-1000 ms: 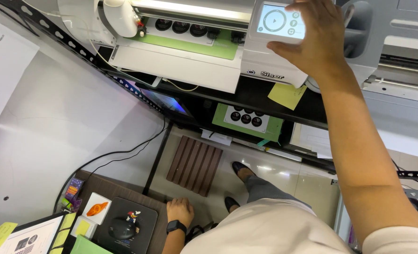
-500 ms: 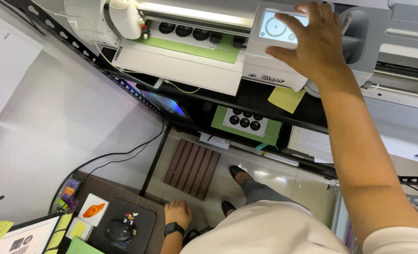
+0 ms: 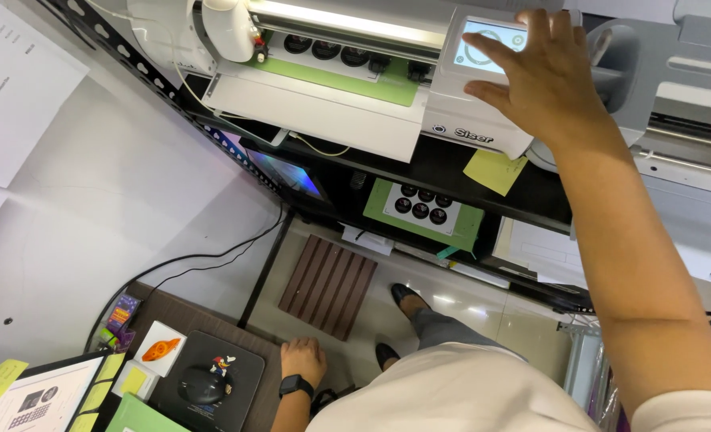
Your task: Preparing sticker sheets on a cutting mat and loading them into a digital cutting machine for processing.
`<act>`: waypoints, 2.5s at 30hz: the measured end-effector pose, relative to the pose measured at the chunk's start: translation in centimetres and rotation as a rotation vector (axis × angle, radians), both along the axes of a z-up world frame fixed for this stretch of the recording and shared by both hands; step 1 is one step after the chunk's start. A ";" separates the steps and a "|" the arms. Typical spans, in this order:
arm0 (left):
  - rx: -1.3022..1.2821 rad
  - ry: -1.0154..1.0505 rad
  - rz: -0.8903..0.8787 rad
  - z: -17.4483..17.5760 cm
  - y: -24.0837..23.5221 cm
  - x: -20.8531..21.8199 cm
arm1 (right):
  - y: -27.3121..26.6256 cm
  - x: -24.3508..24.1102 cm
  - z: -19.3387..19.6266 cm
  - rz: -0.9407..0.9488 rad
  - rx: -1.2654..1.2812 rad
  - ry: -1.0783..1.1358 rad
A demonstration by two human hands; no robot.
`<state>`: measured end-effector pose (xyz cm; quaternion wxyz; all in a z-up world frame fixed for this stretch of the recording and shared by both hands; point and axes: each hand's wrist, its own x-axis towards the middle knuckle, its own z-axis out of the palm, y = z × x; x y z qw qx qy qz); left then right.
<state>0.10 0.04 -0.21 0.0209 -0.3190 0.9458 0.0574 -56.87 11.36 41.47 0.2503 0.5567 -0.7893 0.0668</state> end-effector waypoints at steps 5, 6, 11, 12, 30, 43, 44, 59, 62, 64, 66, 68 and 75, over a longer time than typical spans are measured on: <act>-0.009 -0.018 -0.014 0.1 0.0 0.0 | 0.1 -0.1 0.1 0.013 0.037 0.029; -0.018 0.001 -0.019 0.2 0.0 0.0 | 0.2 0.1 0.2 0.029 0.002 -0.003; -0.020 0.006 -0.035 0.1 -0.1 0.0 | 0.2 -0.8 -1.4 0.069 -0.174 -0.025; -0.025 0.007 -0.026 0.0 0.0 0.0 | 0.1 -1.0 -1.7 0.065 -0.199 0.008; -0.004 -0.020 -0.004 -0.1 0.0 0.0 | 0.2 -3.1 -4.5 0.182 -0.402 0.011; -0.028 -0.018 -0.014 0.0 0.0 0.0 | 0.6 -1.3 -2.7 0.091 -0.269 -0.126; -0.028 -0.016 -0.007 0.0 0.0 0.0 | 0.5 -1.2 -2.5 0.098 -0.269 -0.125; -0.037 0.068 -0.002 0.5 0.3 -0.2 | 0.2 -0.2 -1.4 -0.046 -0.179 -0.082; -0.061 0.108 -0.008 0.7 0.4 -0.1 | 0.1 0.0 -1.0 -0.062 -0.182 -0.061; -0.038 0.149 -0.013 1.1 0.5 -0.1 | -0.1 0.6 -0.4 -0.101 -0.157 -0.132; 0.012 0.128 -0.003 1.1 0.2 -0.2 | 0.1 0.7 -0.4 -0.100 -0.161 -0.141; 0.067 0.105 0.022 2.0 0.2 -0.7 | 0.3 1.1 0.0 -0.086 -0.158 -0.153; 0.346 0.643 0.527 5.8 6.0 -0.4 | -0.3 -7.2 -8.2 0.036 -0.214 -0.559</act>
